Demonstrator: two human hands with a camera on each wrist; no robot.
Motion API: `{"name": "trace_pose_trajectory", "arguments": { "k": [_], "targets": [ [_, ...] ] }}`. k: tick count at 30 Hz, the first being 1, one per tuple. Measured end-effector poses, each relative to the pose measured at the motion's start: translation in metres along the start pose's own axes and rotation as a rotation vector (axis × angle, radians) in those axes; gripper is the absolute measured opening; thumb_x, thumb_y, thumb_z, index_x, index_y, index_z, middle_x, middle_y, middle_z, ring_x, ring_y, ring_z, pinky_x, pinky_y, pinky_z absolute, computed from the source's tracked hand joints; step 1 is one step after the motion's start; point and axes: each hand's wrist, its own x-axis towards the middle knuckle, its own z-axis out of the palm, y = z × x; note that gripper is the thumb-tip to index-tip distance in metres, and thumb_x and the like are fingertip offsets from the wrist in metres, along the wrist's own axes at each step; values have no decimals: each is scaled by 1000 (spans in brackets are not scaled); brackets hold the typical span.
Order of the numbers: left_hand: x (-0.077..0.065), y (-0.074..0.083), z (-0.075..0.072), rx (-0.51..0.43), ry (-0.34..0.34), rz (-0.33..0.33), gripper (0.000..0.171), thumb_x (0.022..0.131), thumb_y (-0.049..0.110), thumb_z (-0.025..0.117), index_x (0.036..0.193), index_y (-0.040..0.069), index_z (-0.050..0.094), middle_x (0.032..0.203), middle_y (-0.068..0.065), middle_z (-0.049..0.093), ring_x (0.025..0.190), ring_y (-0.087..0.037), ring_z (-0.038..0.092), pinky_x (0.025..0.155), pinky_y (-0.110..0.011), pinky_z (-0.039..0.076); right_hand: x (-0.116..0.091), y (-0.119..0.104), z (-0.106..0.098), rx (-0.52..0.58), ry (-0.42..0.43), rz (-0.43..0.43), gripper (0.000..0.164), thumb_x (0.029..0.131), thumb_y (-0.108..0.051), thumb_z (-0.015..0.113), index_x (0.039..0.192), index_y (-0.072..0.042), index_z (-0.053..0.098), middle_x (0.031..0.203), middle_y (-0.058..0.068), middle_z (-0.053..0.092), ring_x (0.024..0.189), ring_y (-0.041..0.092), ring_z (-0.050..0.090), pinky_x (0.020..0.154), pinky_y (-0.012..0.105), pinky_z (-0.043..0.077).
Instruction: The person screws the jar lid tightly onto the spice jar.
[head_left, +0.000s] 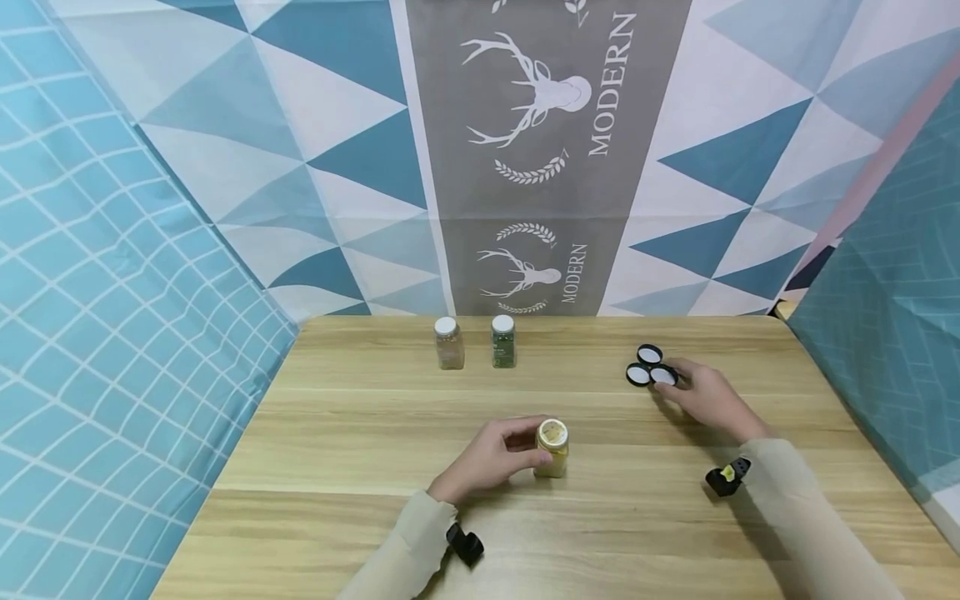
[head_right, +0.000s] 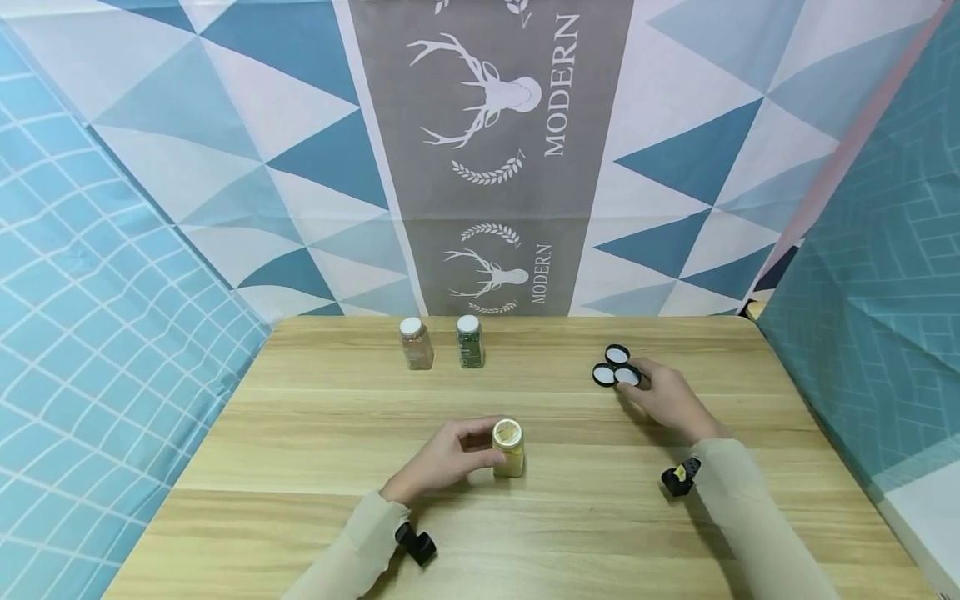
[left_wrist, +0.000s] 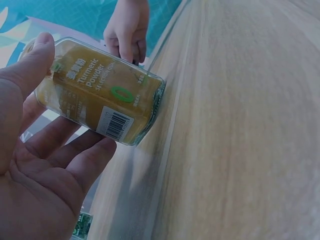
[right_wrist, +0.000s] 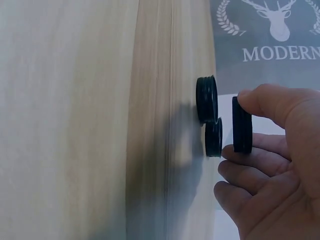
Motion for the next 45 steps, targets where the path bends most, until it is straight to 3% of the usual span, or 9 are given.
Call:
{"name": "trace_pose_trajectory", "arguments": {
  "k": [16, 23, 45],
  "targets": [
    [-1, 2, 0, 1, 6, -16, 54, 94, 27, 78, 144, 18, 62, 144, 1, 64, 128, -12, 63, 106, -23, 52, -8, -12, 7, 78, 26, -28, 61, 102, -24, 66, 147, 12, 46, 148, 38, 46, 136, 56, 46, 111, 66, 43],
    [-2, 3, 0, -1, 11, -15, 53, 94, 27, 78, 144, 18, 62, 146, -1, 62, 128, -15, 63, 107, -24, 52, -7, -12, 11, 90, 39, -37, 59, 101, -22, 68, 146, 11, 49, 148, 37, 48, 137, 54, 46, 111, 66, 43],
    [-2, 1, 2, -5, 10, -35, 54, 94, 29, 77, 145, 20, 61, 147, 3, 61, 129, -12, 62, 107, -24, 52, -13, -24, 10, 134, 39, 7, 67, 102, -36, 66, 151, 5, 46, 154, 34, 43, 139, 54, 45, 111, 66, 43]
  ]
}}
